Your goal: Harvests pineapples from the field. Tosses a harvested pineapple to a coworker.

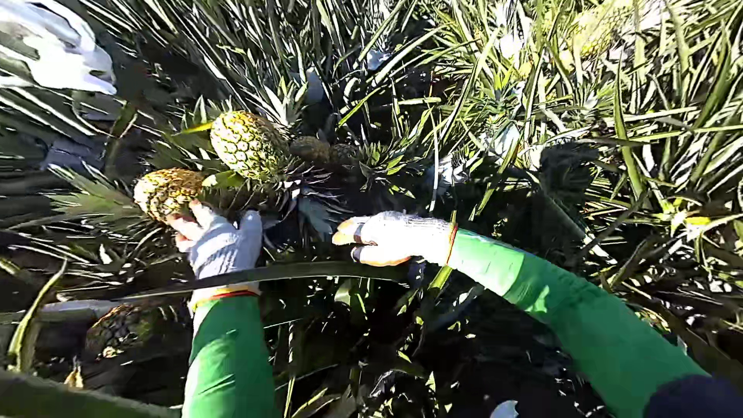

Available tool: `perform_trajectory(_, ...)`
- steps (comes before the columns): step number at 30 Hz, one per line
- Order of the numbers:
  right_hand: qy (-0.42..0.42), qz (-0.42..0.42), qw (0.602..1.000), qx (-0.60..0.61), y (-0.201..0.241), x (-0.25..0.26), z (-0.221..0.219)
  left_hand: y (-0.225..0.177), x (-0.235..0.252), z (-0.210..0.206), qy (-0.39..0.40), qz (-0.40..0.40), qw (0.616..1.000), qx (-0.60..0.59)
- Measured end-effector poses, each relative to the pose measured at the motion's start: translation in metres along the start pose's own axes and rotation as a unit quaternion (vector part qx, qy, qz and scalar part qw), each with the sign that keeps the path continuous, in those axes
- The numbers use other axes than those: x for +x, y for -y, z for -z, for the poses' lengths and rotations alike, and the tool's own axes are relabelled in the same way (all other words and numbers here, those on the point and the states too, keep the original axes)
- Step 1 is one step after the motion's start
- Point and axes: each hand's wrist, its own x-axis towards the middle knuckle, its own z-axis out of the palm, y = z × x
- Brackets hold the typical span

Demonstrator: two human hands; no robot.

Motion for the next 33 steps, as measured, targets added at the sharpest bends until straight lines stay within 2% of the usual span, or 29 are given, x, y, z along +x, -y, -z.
perform_trajectory(2,-0.085,0.02,0.995,0.054,0.006,-0.078,0.003,-0.031,-0.015,0.029,-0.025,-0.069,0.996,-0.045)
perform_trajectory(4,-0.166,-0.031,0.98,0.102,0.027,-0.166,0.016,-0.087,-0.044,0.063,-0.034,-0.142,0.979,-0.141)
perform_trajectory(6,-0.265,-0.106,0.949,0.131,0.056,-0.259,0.025,-0.156,-0.1,0.102,-0.012,-0.179,0.941,-0.288)
perform_trajectory(8,-0.372,-0.178,0.906,0.101,0.087,-0.349,0.023,-0.198,-0.143,0.118,0.035,-0.26,0.89,-0.372)
perform_trajectory(11,-0.474,-0.307,0.825,0.015,0.167,-0.469,0.007,-0.255,-0.206,0.12,0.062,-0.488,0.789,-0.368)
perform_trajectory(13,-0.531,-0.344,0.773,-0.049,0.231,-0.536,-0.012,-0.301,-0.279,0.128,0.069,-0.614,0.702,-0.353)
perform_trajectory(15,-0.583,-0.359,0.716,-0.136,0.292,-0.597,-0.041,-0.329,-0.369,0.137,0.081,-0.701,0.626,-0.331)
perform_trajectory(18,-0.658,-0.348,0.633,-0.215,0.381,-0.675,-0.097,-0.338,-0.494,0.144,0.128,-0.798,0.5,-0.312)
perform_trajectory(20,-0.71,-0.336,0.567,-0.247,0.435,-0.714,-0.141,-0.337,-0.571,0.154,0.158,-0.835,0.412,-0.328)
perform_trajectory(24,-0.802,-0.345,0.396,-0.286,0.547,-0.757,-0.235,-0.325,-0.731,0.181,0.238,-0.842,0.253,-0.414)
perform_trajectory(27,-0.786,-0.437,0.283,-0.333,0.634,-0.766,-0.303,-0.305,-0.844,0.204,0.32,-0.809,0.137,-0.474)
perform_trajectory(29,-0.755,-0.514,0.204,-0.353,0.693,-0.757,-0.343,-0.293,-0.913,0.217,0.369,-0.788,0.024,-0.493)
perform_trajectory(32,-0.741,-0.553,0.087,-0.371,0.755,-0.732,-0.391,-0.271,-0.999,0.238,0.419,-0.727,-0.124,-0.53)
perform_trajectory(33,-0.739,-0.556,0.053,-0.377,0.767,-0.723,-0.405,-0.262,-1.019,0.246,0.437,-0.713,-0.154,-0.527)
